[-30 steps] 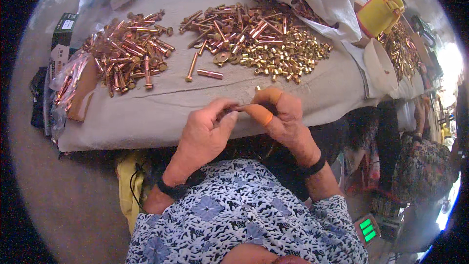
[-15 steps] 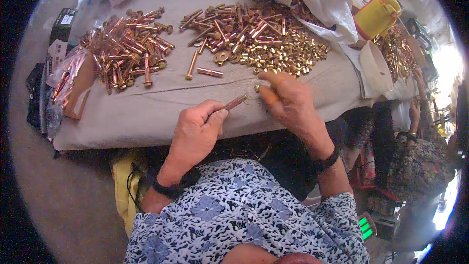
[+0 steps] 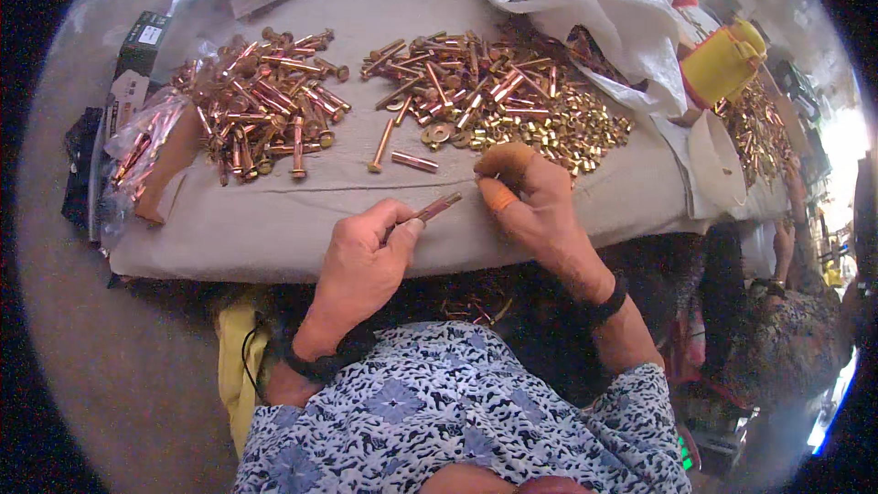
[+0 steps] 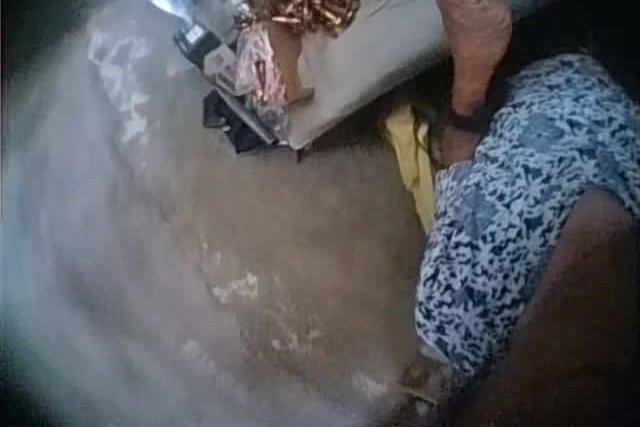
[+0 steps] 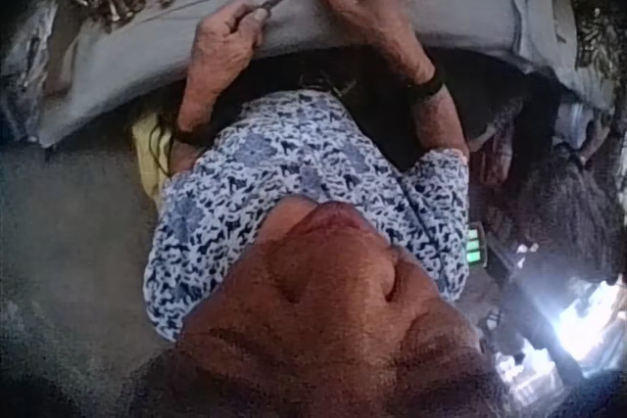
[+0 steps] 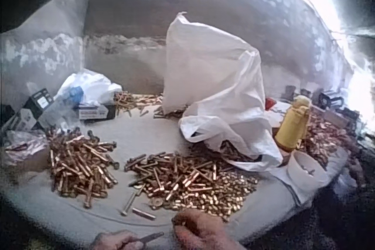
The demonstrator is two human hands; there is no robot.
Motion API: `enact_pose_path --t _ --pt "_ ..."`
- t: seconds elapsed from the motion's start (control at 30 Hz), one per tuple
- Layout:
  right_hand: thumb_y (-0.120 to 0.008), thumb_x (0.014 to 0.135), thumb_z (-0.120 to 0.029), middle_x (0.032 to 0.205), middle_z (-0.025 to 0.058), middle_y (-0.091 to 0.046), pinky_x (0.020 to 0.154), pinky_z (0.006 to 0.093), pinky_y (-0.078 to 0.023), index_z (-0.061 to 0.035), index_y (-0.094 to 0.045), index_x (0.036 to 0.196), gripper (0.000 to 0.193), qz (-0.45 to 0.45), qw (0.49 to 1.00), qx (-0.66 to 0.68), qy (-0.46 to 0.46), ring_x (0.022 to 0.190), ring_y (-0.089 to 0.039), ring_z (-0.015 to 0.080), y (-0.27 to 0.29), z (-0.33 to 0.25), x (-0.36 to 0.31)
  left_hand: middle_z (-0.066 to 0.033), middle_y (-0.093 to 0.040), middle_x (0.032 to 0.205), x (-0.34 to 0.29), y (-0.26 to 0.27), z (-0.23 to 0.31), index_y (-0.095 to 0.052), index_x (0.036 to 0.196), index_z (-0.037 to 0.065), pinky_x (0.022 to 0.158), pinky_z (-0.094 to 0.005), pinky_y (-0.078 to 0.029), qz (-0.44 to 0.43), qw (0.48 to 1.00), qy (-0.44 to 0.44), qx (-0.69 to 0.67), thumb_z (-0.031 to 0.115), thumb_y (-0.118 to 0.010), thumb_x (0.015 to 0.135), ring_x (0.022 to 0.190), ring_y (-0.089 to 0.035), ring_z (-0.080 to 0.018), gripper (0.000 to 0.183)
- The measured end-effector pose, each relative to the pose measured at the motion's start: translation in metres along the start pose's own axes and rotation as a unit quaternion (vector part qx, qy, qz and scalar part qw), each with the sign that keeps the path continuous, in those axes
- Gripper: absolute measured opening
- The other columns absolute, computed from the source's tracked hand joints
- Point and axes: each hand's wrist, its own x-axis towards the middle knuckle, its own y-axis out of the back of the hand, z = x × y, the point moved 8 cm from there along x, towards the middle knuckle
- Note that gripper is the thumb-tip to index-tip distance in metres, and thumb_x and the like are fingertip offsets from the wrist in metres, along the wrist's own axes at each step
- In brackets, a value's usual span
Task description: Manually assembling washers onto copper-colored bolts on a production floor.
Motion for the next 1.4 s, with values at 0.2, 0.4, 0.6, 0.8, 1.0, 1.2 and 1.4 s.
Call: enact_pose_path --t 0.2,0.4,0.6,0.8,1.0,1.2,1.4 --pt "-0.055 0.08 -0.006 0.078 0.0064 -0.062 0.06 0.0265 -0.047 -0.0024 -0.06 0.095 0.016 -0.039 0.988 0.114 -0.092 0.067 -0.058 0.0143 -0.008 0.015 -0.014 -0.0008 -0.048 0.054 0.004 -0.008 0.006 -0.058 0.085 -0.001 0.047 -0.0256 -0.036 -0.007 1.0 0.012 -0.004 0.015 -0.052 0.085 0.051 -0.043 -0.0061 0.017" --pt "-0.053 0.083 -0.007 0.073 0.0021 -0.058 0.051 0.0245 -0.045 -0.002 -0.06 0.093 0.013 -0.051 0.966 0.235 -0.091 0.057 -0.053 0.0072 -0.014 0.01 -0.015 -0.0014 -0.049 0.055 0.004 -0.015 0.0 -0.058 0.085 0.0 0.047 -0.0259 -0.036 -0.022 0.998 0.047 -0.024 0.015 -0.052 0.085 0.051 -0.045 -0.0072 0.016" --pt "-0.056 0.083 -0.012 0.073 0.0087 -0.06 0.058 0.0309 -0.047 -0.0003 -0.06 0.092 0.015 -0.084 0.995 0.05 -0.019 0.065 -0.059 0.0177 -0.012 -0.005 -0.015 -0.0164 -0.05 0.054 -0.001 -0.008 0.016 -0.058 0.083 0.0 0.047 -0.0336 -0.039 0.045 0.987 -0.112 0.107 0.012 -0.055 0.081 0.047 -0.051 -0.0236 0.012" --pt "-0.056 0.083 -0.012 0.073 0.0091 -0.06 0.058 0.0312 -0.046 -0.0012 -0.06 0.094 0.016 -0.033 0.991 0.1 -0.077 0.066 -0.059 0.0192 -0.011 0.003 -0.018 -0.0192 -0.05 0.056 -0.003 -0.009 0.016 -0.058 0.084 0.0 0.049 -0.0355 -0.04 0.055 0.989 -0.101 0.089 0.012 -0.055 0.081 0.049 -0.054 -0.0286 0.012" --pt "-0.051 0.083 0.0 0.079 0.0046 -0.056 0.059 0.0232 -0.046 -0.0003 -0.058 0.098 0.016 -0.088 0.984 0.147 -0.037 0.067 -0.057 0.0116 -0.016 -0.005 -0.018 -0.0181 -0.052 0.059 -0.004 -0.007 0.01 -0.058 0.084 0.0 0.05 -0.0359 -0.041 0.03 0.995 -0.072 0.058 0.012 -0.055 0.08 0.053 -0.057 -0.0248 0.014" --pt "-0.054 0.084 -0.006 0.081 0.0062 -0.058 0.061 0.0259 -0.047 -0.0012 -0.058 0.1 0.017 -0.096 0.984 0.135 -0.061 0.069 -0.058 0.0135 -0.018 -0.009 -0.021 -0.0122 -0.054 0.056 -0.007 -0.02 -0.011 -0.059 0.081 -0.001 0.05 -0.0334 -0.041 -0.101 0.977 0.141 -0.121 0.013 -0.054 0.081 0.051 -0.054 -0.0174 0.015" --pt "-0.056 0.083 -0.015 0.076 0.0113 -0.061 0.06 0.0317 -0.047 -0.0037 -0.061 0.091 0.015 -0.08 0.996 -0.005 0.035 0.069 -0.06 0.0223 -0.012 -0.021 -0.017 -0.0062 -0.056 0.06 -0.003 -0.009 0.003 -0.06 0.084 0.001 0.05 -0.0293 -0.042 -0.051 0.997 -0.012 0.049 0.017 -0.055 0.083 0.053 -0.055 -0.0144 0.017"
